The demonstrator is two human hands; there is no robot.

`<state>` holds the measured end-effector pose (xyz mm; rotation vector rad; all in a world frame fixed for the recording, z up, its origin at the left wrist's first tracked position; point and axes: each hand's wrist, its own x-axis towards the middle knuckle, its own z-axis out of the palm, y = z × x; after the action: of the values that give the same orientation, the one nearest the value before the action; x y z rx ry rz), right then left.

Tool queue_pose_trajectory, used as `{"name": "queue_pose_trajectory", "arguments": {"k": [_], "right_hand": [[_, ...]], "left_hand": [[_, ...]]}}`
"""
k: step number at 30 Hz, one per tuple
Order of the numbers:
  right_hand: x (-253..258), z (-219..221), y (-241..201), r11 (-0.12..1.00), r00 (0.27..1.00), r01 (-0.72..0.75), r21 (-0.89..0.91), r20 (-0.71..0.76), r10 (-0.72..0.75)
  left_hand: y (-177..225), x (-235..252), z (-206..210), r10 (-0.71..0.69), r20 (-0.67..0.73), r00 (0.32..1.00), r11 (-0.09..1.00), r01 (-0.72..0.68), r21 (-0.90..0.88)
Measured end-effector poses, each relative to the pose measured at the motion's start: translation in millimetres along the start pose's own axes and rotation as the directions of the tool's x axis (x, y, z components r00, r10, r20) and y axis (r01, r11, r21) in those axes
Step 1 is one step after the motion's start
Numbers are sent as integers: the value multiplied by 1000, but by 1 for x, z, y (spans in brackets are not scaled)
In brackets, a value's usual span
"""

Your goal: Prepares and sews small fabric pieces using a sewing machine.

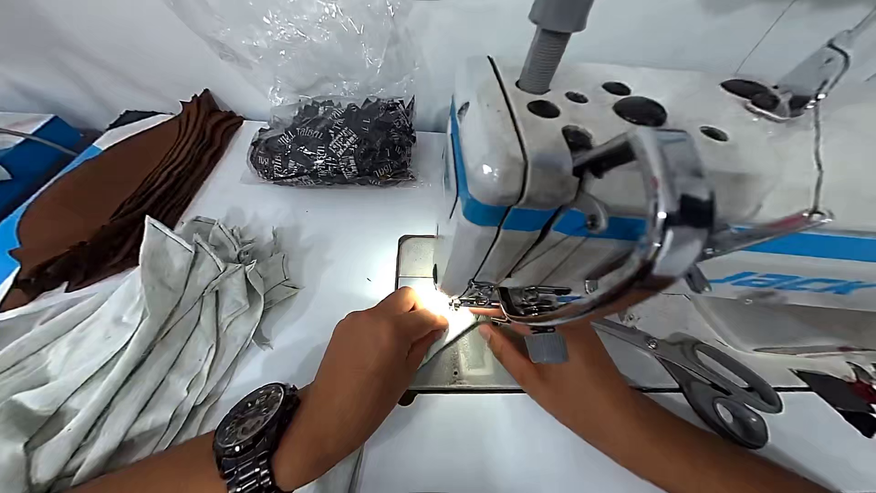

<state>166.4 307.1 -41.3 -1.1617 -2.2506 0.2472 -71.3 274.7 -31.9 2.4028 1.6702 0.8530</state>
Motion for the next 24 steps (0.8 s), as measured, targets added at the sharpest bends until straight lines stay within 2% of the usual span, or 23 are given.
{"name": "queue_pose_trajectory", "arguments": {"k": [2, 5, 18, 24], "right_hand": [[-6, 3, -1, 995, 996, 82, -60, 50, -79], [-7, 5, -4, 982, 990, 128, -136, 73, -119], [-7, 3, -6, 969, 988, 141, -202, 97, -124], [-7, 4, -5, 968, 989, 132, -214, 96, -114]], "left_hand": [[-1, 0, 0, -2, 10, 1000, 1000, 3, -3], [0, 0, 0, -6, 12, 1000, 1000, 6, 23], [1, 0, 1, -1, -14, 1000, 998, 2, 61], [-4, 3, -2, 5, 34, 999, 998, -7, 55]]}}
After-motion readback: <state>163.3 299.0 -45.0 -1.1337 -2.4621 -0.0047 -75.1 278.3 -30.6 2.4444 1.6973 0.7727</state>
